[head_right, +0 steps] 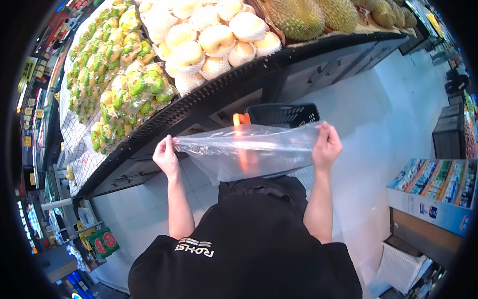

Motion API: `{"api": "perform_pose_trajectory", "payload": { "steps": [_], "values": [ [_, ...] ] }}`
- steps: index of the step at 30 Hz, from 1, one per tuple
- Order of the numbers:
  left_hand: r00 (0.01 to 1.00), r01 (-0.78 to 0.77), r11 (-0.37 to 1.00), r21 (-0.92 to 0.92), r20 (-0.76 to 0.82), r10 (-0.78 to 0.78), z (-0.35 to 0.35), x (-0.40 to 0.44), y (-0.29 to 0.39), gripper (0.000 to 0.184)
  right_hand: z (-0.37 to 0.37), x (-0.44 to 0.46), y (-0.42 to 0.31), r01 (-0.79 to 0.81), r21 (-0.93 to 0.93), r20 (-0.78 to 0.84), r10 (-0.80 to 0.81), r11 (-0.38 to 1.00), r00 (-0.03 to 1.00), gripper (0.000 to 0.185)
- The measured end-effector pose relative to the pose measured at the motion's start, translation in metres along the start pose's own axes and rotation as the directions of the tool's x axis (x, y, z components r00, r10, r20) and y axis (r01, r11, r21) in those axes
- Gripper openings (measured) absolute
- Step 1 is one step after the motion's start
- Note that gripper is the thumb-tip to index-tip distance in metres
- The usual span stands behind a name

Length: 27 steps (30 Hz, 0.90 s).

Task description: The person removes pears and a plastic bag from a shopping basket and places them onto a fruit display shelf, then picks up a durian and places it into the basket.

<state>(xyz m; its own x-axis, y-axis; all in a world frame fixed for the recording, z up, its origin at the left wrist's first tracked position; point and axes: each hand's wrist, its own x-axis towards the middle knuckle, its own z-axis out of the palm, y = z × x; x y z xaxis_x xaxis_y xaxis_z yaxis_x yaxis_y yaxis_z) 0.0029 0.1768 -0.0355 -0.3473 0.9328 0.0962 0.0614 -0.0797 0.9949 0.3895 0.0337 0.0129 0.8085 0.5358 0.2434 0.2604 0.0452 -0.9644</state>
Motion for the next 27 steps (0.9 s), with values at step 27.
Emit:
{"api": "perform_pose_trajectory", "payload": {
  "steps": [27],
  "values": [
    [0.375, 0.493, 0.87, -0.015, 0.906, -0.197, 0.052, -0.072, 0.077, 0.056, 0.02, 0.003, 0.017, -0.348, 0.165, 0.316, 0.285, 0.923, 0.905, 0.052]
  ]
}}
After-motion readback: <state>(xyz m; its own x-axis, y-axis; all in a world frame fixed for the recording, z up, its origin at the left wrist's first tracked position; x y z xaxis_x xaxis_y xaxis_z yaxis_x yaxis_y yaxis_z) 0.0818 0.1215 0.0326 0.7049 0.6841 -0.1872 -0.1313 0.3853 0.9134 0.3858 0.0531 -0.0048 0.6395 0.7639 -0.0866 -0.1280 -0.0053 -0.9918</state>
